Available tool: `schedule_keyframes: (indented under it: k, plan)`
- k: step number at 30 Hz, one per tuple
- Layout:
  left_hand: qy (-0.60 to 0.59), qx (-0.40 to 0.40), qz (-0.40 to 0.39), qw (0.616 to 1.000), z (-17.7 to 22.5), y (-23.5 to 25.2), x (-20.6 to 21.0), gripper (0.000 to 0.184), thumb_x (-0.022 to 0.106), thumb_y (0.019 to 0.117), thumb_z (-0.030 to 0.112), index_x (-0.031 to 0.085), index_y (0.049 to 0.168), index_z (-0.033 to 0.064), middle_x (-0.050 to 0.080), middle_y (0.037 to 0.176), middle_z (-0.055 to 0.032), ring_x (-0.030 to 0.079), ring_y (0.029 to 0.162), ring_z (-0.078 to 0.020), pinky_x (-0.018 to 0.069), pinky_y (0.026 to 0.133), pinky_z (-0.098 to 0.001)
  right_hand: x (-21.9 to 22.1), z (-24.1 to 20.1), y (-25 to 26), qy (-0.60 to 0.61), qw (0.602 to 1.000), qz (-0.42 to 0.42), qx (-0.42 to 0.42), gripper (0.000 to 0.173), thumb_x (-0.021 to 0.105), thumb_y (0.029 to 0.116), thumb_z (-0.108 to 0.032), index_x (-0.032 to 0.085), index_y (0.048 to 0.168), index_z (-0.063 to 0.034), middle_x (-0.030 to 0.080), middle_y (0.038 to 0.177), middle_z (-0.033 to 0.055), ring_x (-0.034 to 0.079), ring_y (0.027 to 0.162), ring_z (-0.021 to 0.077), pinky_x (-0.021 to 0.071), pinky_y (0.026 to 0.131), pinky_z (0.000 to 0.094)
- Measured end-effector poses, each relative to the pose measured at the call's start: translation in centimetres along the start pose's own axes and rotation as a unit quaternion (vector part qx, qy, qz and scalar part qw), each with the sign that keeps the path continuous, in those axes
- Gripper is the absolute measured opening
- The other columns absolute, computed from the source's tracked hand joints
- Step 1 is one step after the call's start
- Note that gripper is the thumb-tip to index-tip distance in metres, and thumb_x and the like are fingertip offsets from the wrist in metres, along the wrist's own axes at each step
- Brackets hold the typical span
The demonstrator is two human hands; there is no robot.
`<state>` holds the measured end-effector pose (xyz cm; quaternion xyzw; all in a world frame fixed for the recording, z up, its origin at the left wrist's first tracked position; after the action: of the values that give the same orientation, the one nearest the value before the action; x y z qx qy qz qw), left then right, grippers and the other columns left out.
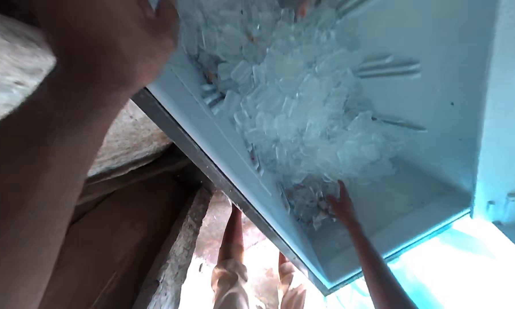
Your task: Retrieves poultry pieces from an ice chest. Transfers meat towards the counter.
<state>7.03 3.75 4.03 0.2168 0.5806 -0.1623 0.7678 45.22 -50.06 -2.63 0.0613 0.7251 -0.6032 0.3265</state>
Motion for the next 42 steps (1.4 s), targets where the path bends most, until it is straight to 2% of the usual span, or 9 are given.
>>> schedule_keyframes:
  k: [3, 7, 12, 16, 22, 26, 31, 39, 42]
  plan:
    - [-0.049, -0.108, -0.156, 0.981, 6.0, 1.5, -5.0, 0.052, 0.046, 0.1025, 0.044, 0.069, 0.116, -0.001, 0.069, 0.103, -0.0268, 0.066, 0.099, -0.0471, 0.0454, 0.085, -0.0712, 1.9, -0.1, -1.0, -0.074, 0.997, 0.031, -0.007, 0.07, 0.059, 0.1025, -0.038, 0.035, 0.159, -0.005, 0.022, 0.166, 0.0286, 0.024, 0.154, 0.0448, 0.0291, 0.123, 0.0559]
    - [-0.033, -0.11, -0.156, 0.981, 6.4, 1.7, -5.4, 0.057, 0.044, 0.1025, 0.048, 0.068, 0.117, -0.0005, 0.071, 0.109, -0.0258, 0.065, 0.109, -0.0458, 0.0381, 0.103, -0.0667, 0.4, -6.9, -2.0, -0.08, 0.993, 0.082, -0.034, 0.055, 0.064, 0.098, -0.024, 0.052, 0.149, -0.0058, 0.023, 0.163, 0.0341, 0.026, 0.149, 0.0536, 0.0319, 0.117, 0.0654]
    - [-0.034, -0.096, -0.159, 0.982, 6.5, 1.6, -5.3, 0.055, 0.042, 0.1036, 0.045, 0.068, 0.116, -0.0024, 0.071, 0.104, -0.0249, 0.068, 0.104, -0.0422, 0.0341, 0.107, -0.0648, -1.4, -26.1, -3.2, 0.018, 0.956, 0.087, -0.279, 0.041, 0.061, 0.0988, -0.02, 0.064, 0.134, 0.0007, 0.041, 0.154, 0.0317, 0.037, 0.146, 0.0462, 0.0355, 0.118, 0.0571]
    - [-0.017, -0.08, -0.135, 0.987, 6.3, 1.9, -5.2, 0.05, 0.045, 0.1028, 0.041, 0.069, 0.113, -0.0011, 0.072, 0.1, -0.0229, 0.069, 0.1, -0.0412, 0.037, 0.105, -0.0632, -0.4, -41.8, 0.6, -0.07, 0.91, 0.064, -0.404, 0.048, 0.052, 0.1029, -0.03, 0.058, 0.143, -0.0047, 0.044, 0.155, 0.027, 0.037, 0.148, 0.0438, 0.0293, 0.121, 0.0596]
    - [-0.014, -0.084, -0.156, 0.984, 6.5, 1.9, -5.2, 0.045, 0.047, 0.1034, 0.037, 0.069, 0.111, -0.0014, 0.072, 0.102, -0.0234, 0.068, 0.104, -0.043, 0.0334, 0.111, -0.0642, -3.7, -54.4, 8.8, -0.214, 0.916, 0.093, -0.327, 0.044, 0.048, 0.1038, -0.026, 0.06, 0.139, -0.0025, 0.055, 0.144, 0.0243, 0.049, 0.138, 0.0417, 0.0375, 0.112, 0.0606]
    - [-0.011, -0.067, -0.12, 0.99, 6.6, 1.8, -5.4, 0.04, 0.051, 0.102, 0.035, 0.07, 0.103, 0.0, 0.072, 0.093, -0.0201, 0.069, 0.095, -0.0402, 0.0377, 0.106, -0.0617, -6.2, -55.0, 15.4, -0.185, 0.94, 0.047, -0.283, 0.051, 0.044, 0.1066, -0.034, 0.055, 0.142, 0.0014, 0.053, 0.146, 0.0277, 0.049, 0.137, 0.0469, 0.037, 0.109, 0.0699]
    - [-0.002, -0.052, -0.084, 0.995, 6.7, 1.4, -5.2, 0.036, 0.053, 0.1007, 0.034, 0.071, 0.098, 0.0027, 0.072, 0.086, -0.016, 0.069, 0.086, -0.0348, 0.0409, 0.102, -0.0566, -5.6, -53.6, 19.7, -0.188, 0.92, -0.022, -0.344, 0.066, 0.047, 0.1018, -0.061, 0.049, 0.154, -0.0204, 0.054, 0.149, 0.0209, 0.049, 0.139, 0.0439, 0.0369, 0.111, 0.0696]
    - [-0.002, -0.051, -0.09, 0.995, 6.8, 1.5, -5.1, 0.034, 0.052, 0.1001, 0.031, 0.069, 0.094, 0.0028, 0.07, 0.082, -0.0153, 0.068, 0.084, -0.0343, 0.04, 0.103, -0.0555, -1.3, -39.4, 9.6, -0.288, 0.856, -0.241, -0.356, 0.055, 0.063, 0.0949, -0.059, 0.065, 0.138, -0.0253, 0.049, 0.149, 0.0282, 0.05, 0.133, 0.0491, 0.0443, 0.104, 0.0692]
    - [-0.005, -0.051, -0.08, 0.995, 6.8, 1.5, -5.3, 0.03, 0.055, 0.0993, 0.029, 0.07, 0.093, 0.0038, 0.07, 0.081, -0.0136, 0.068, 0.084, -0.0323, 0.0404, 0.104, -0.0534, -1.0, -35.5, 7.0, -0.363, 0.785, -0.409, -0.29, 0.048, 0.065, 0.0986, -0.045, 0.069, 0.135, -0.0129, 0.059, 0.14, 0.0266, 0.052, 0.134, 0.0461, 0.0381, 0.111, 0.0674]
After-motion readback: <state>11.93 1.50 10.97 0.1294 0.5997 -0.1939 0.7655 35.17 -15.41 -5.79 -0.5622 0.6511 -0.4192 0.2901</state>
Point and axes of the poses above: each hand's wrist, its own y-axis towards the middle knuckle, its own x-axis out of the palm, z = x × y, the point moved 5 cm from there along y, towards the middle knuckle
